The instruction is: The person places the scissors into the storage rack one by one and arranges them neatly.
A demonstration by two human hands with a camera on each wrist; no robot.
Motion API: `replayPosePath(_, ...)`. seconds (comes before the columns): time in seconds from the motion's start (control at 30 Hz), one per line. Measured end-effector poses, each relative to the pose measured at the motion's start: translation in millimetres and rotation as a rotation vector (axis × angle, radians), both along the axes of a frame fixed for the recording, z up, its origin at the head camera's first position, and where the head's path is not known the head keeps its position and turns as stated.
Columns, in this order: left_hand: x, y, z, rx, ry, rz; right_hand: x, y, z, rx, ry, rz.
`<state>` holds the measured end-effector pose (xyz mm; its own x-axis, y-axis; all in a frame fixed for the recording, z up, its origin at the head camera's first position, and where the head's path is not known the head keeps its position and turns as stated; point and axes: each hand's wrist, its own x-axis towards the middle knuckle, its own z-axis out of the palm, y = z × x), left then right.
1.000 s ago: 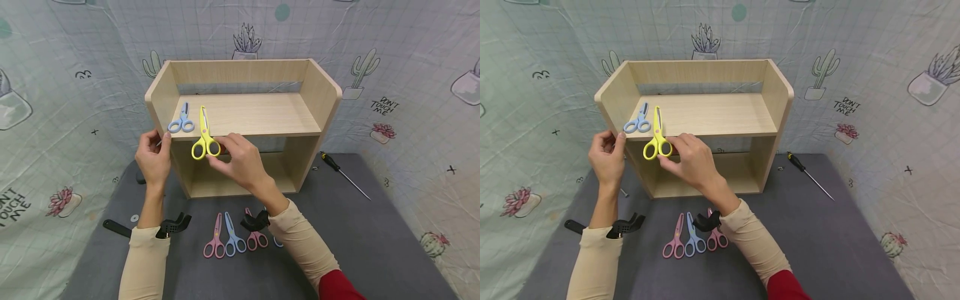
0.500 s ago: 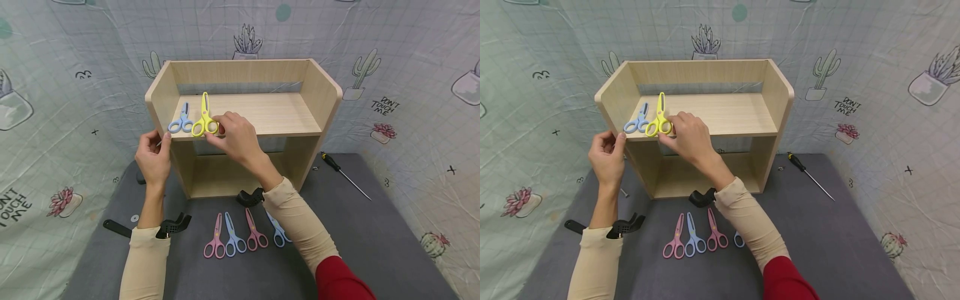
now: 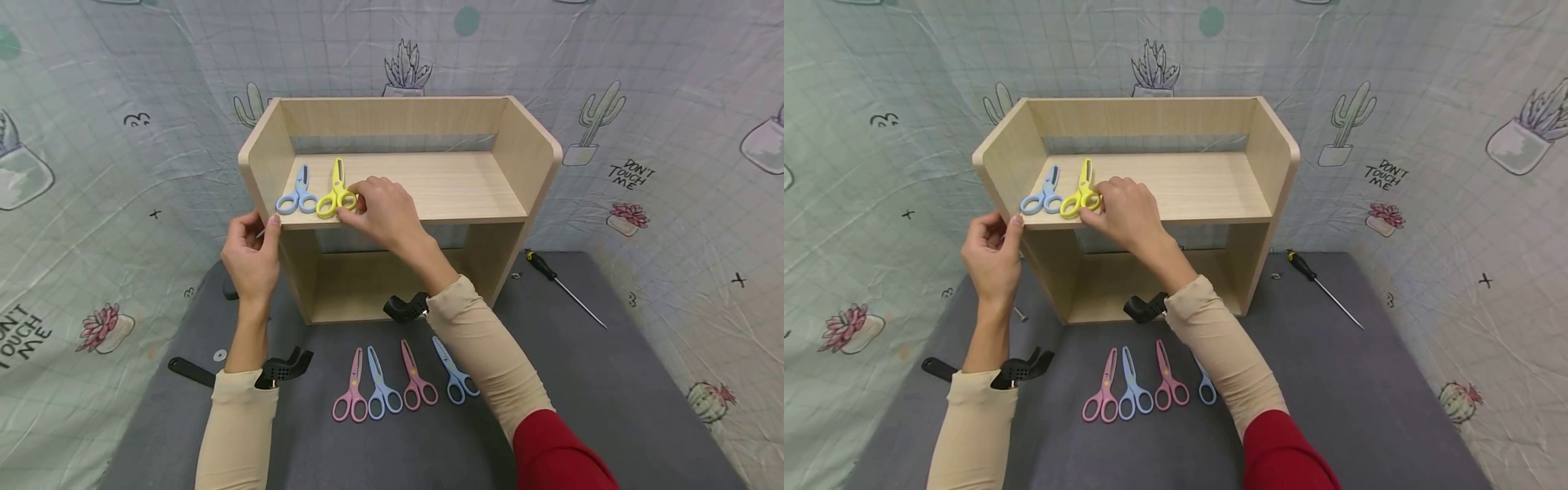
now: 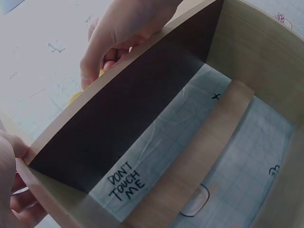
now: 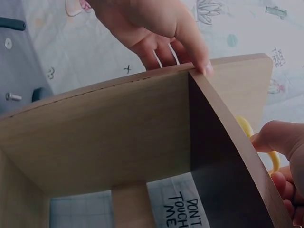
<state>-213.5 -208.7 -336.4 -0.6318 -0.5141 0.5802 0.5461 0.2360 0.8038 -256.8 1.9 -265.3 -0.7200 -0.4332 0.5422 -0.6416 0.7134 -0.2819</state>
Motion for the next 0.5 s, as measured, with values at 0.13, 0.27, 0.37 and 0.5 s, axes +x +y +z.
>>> replayPosePath(0.13,-0.4,0.1,0.6,0.003,0.002,-0.001,-1.4,1.1,2.1,0.019,-0.031,-0.007)
replayPosePath(0.27,-0.4,0.2,0.5,0.003,-0.001,-0.001,-4.0,1.1,3.8,0.035,-0.061,-0.021)
replayPosePath(0.37,0.0,0.4,0.8,0.000,-0.006,-0.001,-7.0,0.6,6.0,0.048,-0.099,-0.027)
replayPosePath(0.5,1.0,0.7,1.6,-0.004,-0.012,0.001,-10.1,0.4,9.4,0.064,-0.157,-0.025)
